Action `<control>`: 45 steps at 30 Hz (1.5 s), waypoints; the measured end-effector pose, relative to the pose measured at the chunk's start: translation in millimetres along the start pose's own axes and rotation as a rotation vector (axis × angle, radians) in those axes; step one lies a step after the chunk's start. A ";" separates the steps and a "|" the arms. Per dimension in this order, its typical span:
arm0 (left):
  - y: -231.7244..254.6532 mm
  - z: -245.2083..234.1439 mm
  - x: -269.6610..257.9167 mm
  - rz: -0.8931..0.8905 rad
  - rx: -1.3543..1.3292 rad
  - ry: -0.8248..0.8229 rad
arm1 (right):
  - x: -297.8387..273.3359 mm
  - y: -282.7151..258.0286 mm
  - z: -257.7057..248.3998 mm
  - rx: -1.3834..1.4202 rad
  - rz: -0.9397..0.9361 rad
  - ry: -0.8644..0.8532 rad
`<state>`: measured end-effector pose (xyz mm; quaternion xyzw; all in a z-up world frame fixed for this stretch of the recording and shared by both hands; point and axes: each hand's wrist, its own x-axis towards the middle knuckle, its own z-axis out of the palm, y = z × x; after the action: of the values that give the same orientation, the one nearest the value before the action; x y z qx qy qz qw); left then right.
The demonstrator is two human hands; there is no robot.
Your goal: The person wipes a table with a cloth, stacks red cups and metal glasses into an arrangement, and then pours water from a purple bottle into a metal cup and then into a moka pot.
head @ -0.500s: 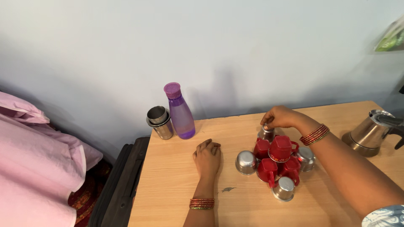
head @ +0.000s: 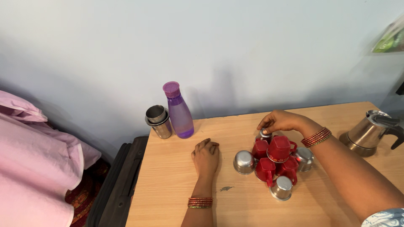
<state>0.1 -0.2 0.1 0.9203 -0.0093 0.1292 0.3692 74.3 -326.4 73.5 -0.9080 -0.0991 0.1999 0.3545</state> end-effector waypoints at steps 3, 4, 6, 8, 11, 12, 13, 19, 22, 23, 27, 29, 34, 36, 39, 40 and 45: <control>-0.4 -0.5 0.5 -0.003 -0.004 -0.006 | -5.8 2.7 -2.0 0.056 -0.057 0.091; -0.7 0.3 0.9 0.000 -0.007 -0.007 | -9.7 5.2 -4.0 0.077 -0.091 0.138; -1.9 2.1 1.3 0.006 -0.007 0.007 | -20.0 11.1 -6.0 0.173 -0.104 0.260; -3.0 3.2 1.6 0.016 -0.003 0.017 | -36.4 17.7 -5.0 0.245 -0.113 0.389; -4.6 4.7 2.5 0.037 0.001 0.029 | -70.5 28.5 12.5 0.303 -0.097 0.587; -5.4 4.6 2.2 0.037 0.001 0.028 | -84.3 33.0 21.2 0.316 -0.070 0.642; -5.8 4.6 2.3 0.038 0.001 0.026 | -96.2 37.5 29.3 0.330 -0.042 0.696; -3.3 2.2 0.3 0.109 -0.045 0.042 | -132.5 83.0 58.6 0.693 -0.015 0.612; 6.5 -2.0 -8.8 0.242 -0.263 0.047 | -126.9 104.1 71.4 1.032 -0.065 0.573; 13.0 -2.6 -11.9 0.250 -0.289 0.005 | -121.1 107.7 72.3 1.012 -0.130 0.560; 32.9 -8.1 -24.3 0.321 -0.390 -0.164 | -91.5 101.9 66.9 0.909 -0.189 0.462; 37.0 -5.6 -26.2 0.354 -0.432 -0.248 | -84.7 92.3 59.0 0.822 -0.134 0.408; 29.8 4.5 -20.4 0.247 -0.655 -0.461 | -80.6 48.2 34.1 0.539 -0.023 0.262; 24.7 6.5 -18.3 0.250 -0.647 -0.471 | -78.1 33.6 37.6 0.717 -0.008 0.187; 21.6 5.7 -14.1 0.218 -0.605 -0.528 | -61.1 25.8 39.0 0.702 -0.095 0.125; 21.2 5.8 -14.2 0.199 -0.586 -0.559 | -56.3 27.3 40.4 0.653 -0.139 0.114; 19.7 5.2 -13.3 0.235 -0.616 -0.578 | -49.9 42.0 35.8 0.613 -0.169 0.099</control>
<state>-13.7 -19.0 6.6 0.7582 -0.2552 -0.1012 0.5914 15.5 -351.5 35.5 -0.7561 -0.0921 0.1460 0.6313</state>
